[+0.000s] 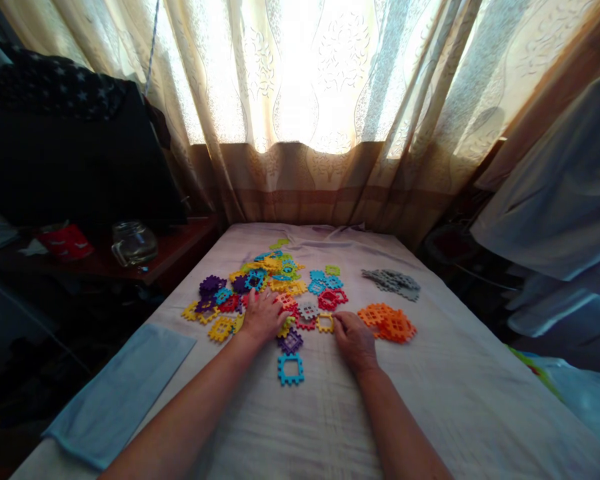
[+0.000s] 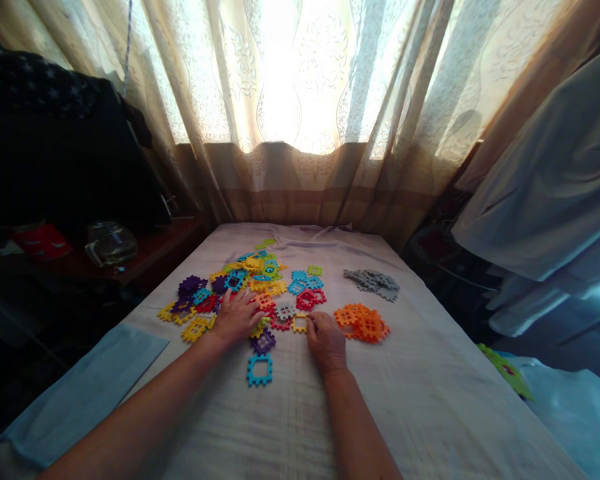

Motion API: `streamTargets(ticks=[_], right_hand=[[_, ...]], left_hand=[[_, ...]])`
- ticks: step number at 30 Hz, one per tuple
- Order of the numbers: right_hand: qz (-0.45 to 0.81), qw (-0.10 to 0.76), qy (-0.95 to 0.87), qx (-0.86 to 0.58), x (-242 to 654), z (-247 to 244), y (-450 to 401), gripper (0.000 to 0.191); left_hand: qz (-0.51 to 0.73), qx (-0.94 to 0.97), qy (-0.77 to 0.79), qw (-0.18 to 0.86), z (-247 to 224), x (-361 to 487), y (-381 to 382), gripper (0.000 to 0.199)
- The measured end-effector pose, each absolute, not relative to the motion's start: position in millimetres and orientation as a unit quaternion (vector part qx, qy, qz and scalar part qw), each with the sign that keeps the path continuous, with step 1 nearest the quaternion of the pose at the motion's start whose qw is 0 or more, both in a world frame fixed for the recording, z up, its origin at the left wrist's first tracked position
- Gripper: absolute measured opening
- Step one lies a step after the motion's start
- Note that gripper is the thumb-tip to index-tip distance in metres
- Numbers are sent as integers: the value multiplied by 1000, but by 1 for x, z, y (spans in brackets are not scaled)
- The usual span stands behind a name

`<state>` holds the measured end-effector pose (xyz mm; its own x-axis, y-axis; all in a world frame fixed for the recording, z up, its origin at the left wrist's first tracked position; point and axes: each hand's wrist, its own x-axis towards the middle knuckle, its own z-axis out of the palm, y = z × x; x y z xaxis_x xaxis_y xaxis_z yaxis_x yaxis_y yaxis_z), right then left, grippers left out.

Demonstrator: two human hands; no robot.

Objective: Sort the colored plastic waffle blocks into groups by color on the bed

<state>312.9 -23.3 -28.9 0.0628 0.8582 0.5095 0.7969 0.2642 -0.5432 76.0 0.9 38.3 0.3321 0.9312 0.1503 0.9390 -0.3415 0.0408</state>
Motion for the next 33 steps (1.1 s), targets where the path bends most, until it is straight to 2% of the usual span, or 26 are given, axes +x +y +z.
streamTargets(ticks=[3,10,16,24,33], right_hand=[[35,400,-684,-609,312,-27,-24,23],[19,403,-680,-613,310,-25,-25,22],[31,399,-682,-612,310,-25,-24,22],[39,450,-667,-593,301,-12,-26,25],[266,485,-612,-565,272,4,-28,32]], left_hand=[[-65,-821,-567,20,45,76,6,24],[-18,-794,-607,-15,50,89,33,24],[-19,-758,-651,-34,47,96,45,33],[-127,-778,-613,-47,47,84,14,51],[-344,-825,-443,-71,0,107,-27,65]])
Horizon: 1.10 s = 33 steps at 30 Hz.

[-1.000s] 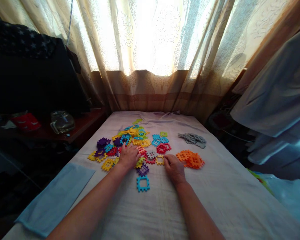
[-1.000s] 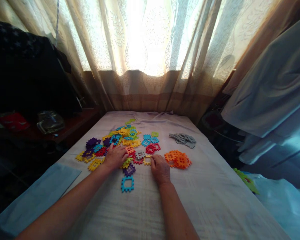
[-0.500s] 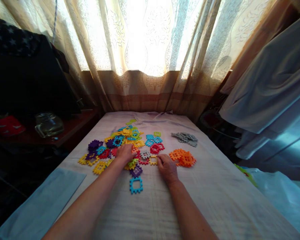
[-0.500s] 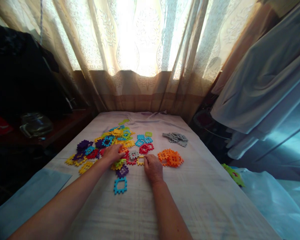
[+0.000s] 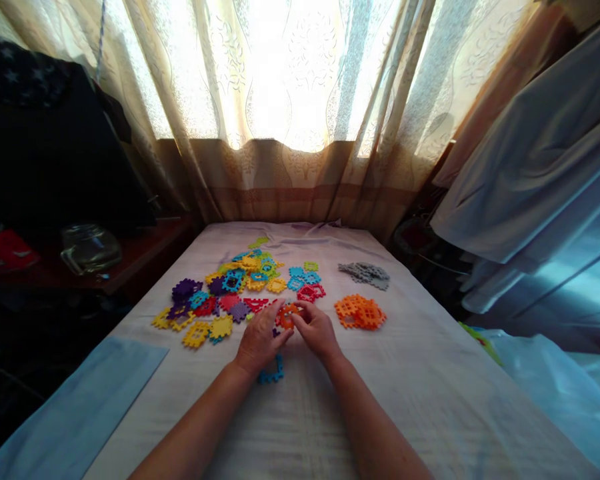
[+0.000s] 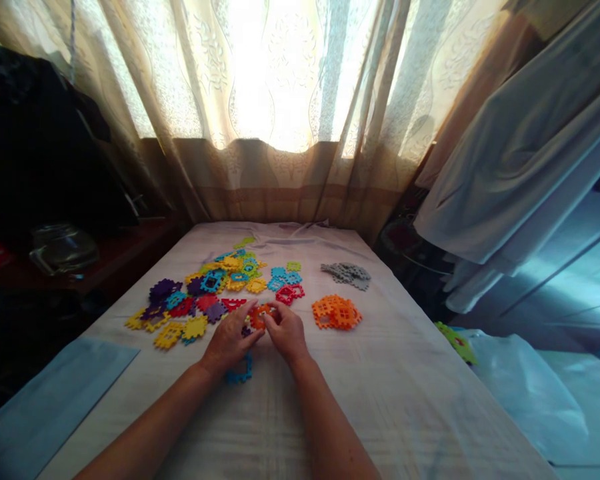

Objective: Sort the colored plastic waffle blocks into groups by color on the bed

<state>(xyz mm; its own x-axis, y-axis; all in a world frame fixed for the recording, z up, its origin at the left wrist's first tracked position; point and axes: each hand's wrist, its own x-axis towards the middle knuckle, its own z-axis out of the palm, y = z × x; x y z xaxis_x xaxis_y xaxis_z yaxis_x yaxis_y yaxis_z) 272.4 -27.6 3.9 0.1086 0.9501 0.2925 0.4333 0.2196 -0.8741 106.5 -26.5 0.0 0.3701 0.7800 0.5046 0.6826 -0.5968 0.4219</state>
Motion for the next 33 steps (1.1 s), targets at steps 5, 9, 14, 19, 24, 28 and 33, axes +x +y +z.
streamTargets(ticks=[5,9,14,19,24,28,33], right_hand=[[234,524,-546,-610,344,10,-15,40],[161,547,-450,-688,413,2,-14,42],[115,524,-399,-744,438,-12,-16,42],[38,461,-401,-791,434,-12,-18,43],[-72,489,-441,-749,431,-17,-20,38],[-189,509,-519,-660,409,-12,-20,31],[-211,503,-630,-553,352,-1,-21,23]], left_hand=[[356,829,430,28,-7,102,-36,65],[361,818,445,-36,-7,73,-42,54],[365,788,481,-117,-8,20,-42,46],[344,720,587,-138,-11,-31,-40,42],[318,643,685,-127,-13,-65,-39,36],[293,645,696,-117,-16,-67,-40,33],[280,663,688,-91,-20,-57,-45,28]])
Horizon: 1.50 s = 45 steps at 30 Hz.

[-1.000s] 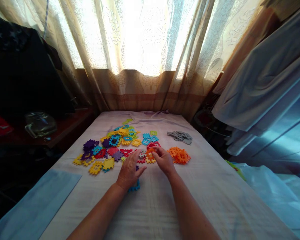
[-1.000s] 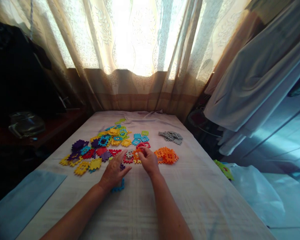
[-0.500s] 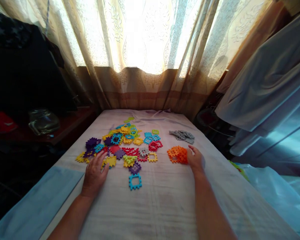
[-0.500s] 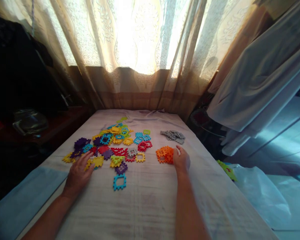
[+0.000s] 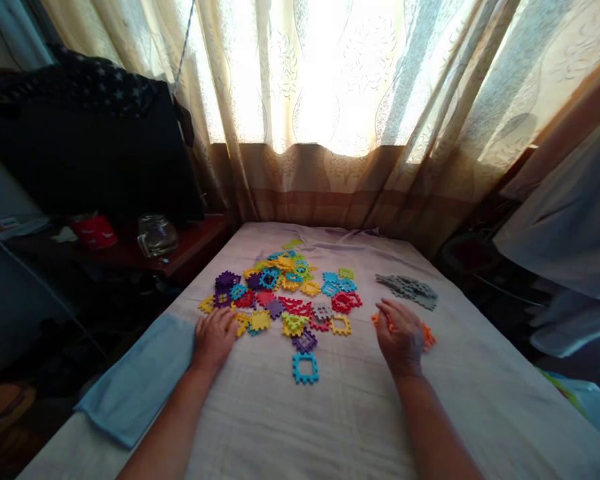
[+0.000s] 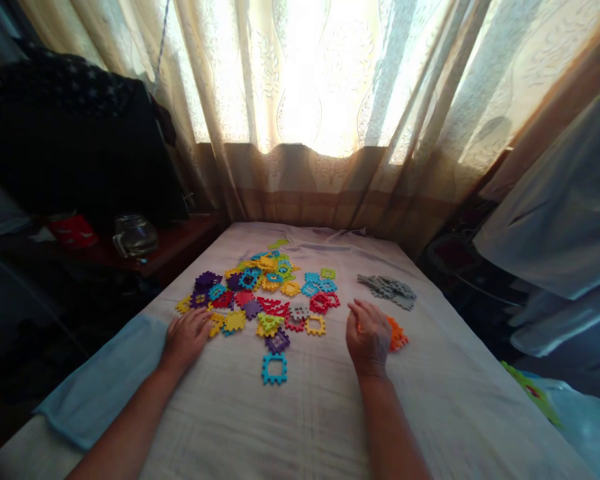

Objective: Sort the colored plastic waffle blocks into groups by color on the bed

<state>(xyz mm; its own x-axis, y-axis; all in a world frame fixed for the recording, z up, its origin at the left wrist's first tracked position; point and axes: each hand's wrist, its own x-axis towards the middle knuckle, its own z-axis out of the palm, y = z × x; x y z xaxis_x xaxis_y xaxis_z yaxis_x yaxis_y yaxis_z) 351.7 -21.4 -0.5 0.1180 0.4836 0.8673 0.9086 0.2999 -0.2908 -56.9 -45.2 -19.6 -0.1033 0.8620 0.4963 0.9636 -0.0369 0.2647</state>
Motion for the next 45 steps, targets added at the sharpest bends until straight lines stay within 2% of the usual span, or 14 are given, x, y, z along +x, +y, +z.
streamTargets(ticks=[6,11,17,22,25,30,32,35,40,45], right_hand=[[-150,470,-737,-463,295,-11,-27,23],[-105,466,-751,-456,279,-21,-32,23],[-59,471,-734,-485,277,-24,-32,24],[-20,474,-724,-501,277,-24,-30,24],[-3,483,-713,-508,278,-25,-29,24],[11,492,-707,-509,280,-28,-27,23],[11,492,-706,-509,281,-29,-26,23],[15,493,-704,-511,281,-30,-25,24],[20,495,-698,-516,281,-30,-25,24],[26,503,-689,-521,282,-32,-23,25]], left_hand=[[-305,-687,-654,90,-17,-54,-45,28],[-322,-708,-620,102,1,-44,-25,28],[-154,-756,-635,36,38,-5,24,47],[-111,-744,-658,-5,42,10,71,64],[-93,-760,-642,-26,35,8,80,59],[-87,-838,-536,-53,34,-7,58,33],[-88,-858,-503,-59,36,-16,47,29],[-99,-859,-500,-45,41,-33,39,29],[-120,-801,-587,12,46,-54,53,30],[-84,-781,-619,8,40,-34,80,43]])
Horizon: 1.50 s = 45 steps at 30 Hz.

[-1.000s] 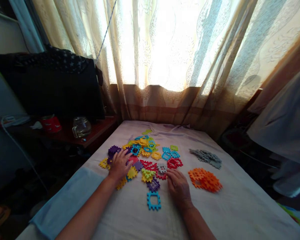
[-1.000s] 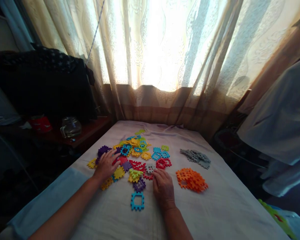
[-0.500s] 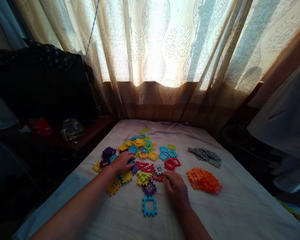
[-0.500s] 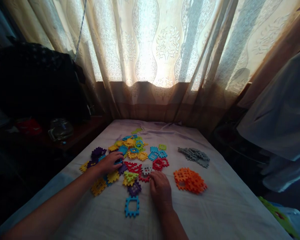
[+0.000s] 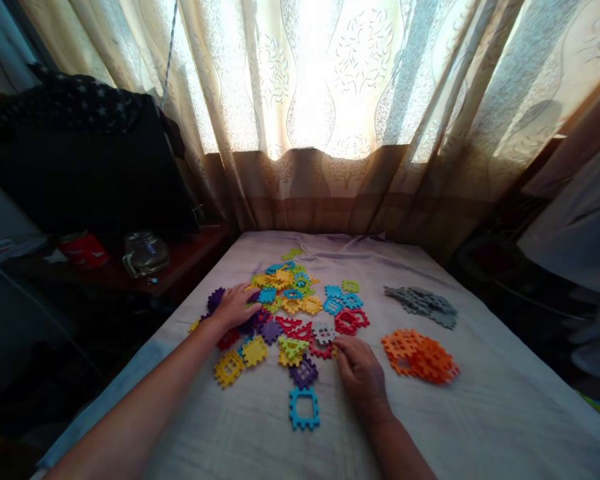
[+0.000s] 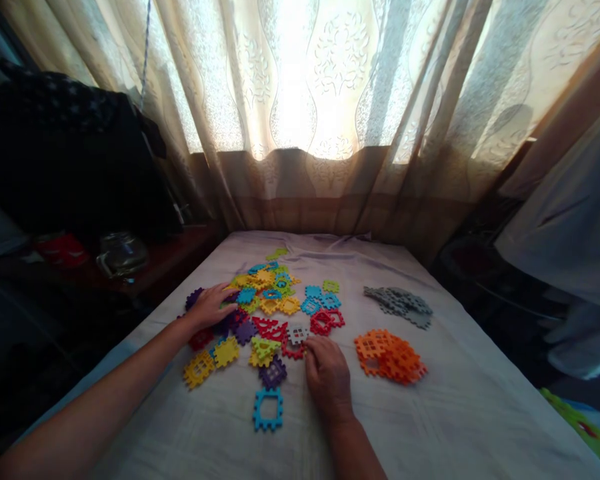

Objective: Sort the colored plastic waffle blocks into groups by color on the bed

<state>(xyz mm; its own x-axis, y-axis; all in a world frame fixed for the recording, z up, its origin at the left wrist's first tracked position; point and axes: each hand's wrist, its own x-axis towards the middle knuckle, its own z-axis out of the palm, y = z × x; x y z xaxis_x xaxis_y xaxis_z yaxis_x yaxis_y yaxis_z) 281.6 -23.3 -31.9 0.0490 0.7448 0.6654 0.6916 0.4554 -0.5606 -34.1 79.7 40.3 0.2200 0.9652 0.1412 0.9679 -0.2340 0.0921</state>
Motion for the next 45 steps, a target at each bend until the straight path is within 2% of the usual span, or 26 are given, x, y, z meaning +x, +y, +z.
streamTargets(ticks=[5,16,22,30,45], right_hand=[[31,504,-689,-520,283,-32,-23,25],[-2,495,-648,-579,285,-32,-18,28],[16,492,-652,-576,284,-33,-18,27],[29,492,-658,-570,283,-31,-18,26],[23,488,-658,-573,282,-31,-17,25]], left_hand=[[-35,-796,-604,-18,30,-2,98,56],[-47,-763,-644,29,22,-3,79,52],[-42,-779,-624,32,27,-6,77,36],[-48,-792,-607,42,37,3,92,38],[-96,-823,-560,31,44,48,109,15]])
